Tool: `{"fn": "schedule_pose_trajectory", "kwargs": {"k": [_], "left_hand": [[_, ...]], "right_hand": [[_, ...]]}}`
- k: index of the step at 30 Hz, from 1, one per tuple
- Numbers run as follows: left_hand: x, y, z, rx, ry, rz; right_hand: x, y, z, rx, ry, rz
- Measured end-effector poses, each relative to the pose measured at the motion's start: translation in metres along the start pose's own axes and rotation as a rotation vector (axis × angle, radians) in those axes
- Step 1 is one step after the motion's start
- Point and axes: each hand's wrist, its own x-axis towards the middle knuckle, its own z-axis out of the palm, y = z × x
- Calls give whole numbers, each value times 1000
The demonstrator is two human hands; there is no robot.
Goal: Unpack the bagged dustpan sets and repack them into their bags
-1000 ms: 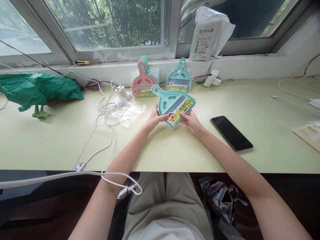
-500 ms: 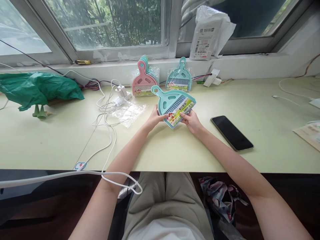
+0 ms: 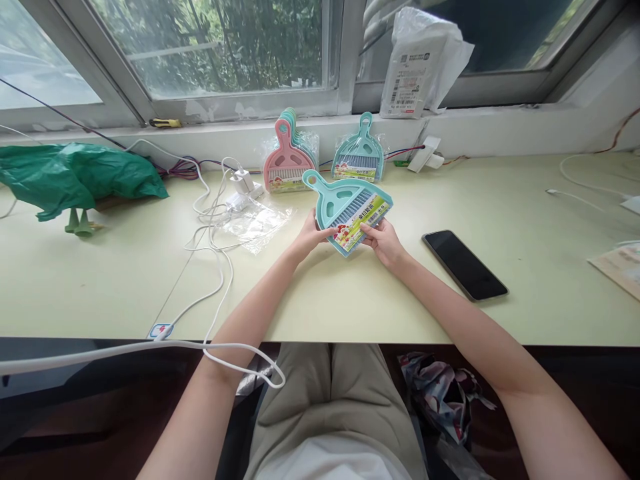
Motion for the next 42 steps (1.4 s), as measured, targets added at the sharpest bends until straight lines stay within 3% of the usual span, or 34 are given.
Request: {"fn": "schedule_pose_trajectory", "kwargs": {"k": [18, 22, 24, 26, 29, 31, 33, 36, 38, 42], "left_hand": [[-3, 4, -3, 25, -34, -4], [0, 11, -11, -9, -90, 17], [4, 12, -20, 9, -27, 55], [7, 11, -32, 135, 171, 121], [9, 7, -51, 624, 494, 188], [6, 3, -60, 920, 600, 110], [4, -1, -64, 1106, 598, -27], [2, -6, -64, 1225, 470, -164], [3, -8, -63, 1240, 387, -126], [5, -10, -57, 1262, 304, 137]], "right_hand": [[1, 0, -2, -30, 7, -11], [2, -1, -4, -2, 12, -8], [2, -1, -5, 6, 16, -9], [2, -1, -5, 0, 16, -5], [0, 0, -4, -19, 13, 10], [0, 0, -3, -23, 7, 14], [0, 0, -3, -23, 2, 12], [0, 0, -4, -32, 0, 12], [1, 1, -4, -42, -1, 13], [1, 0, -4, -46, 3, 18]]}}
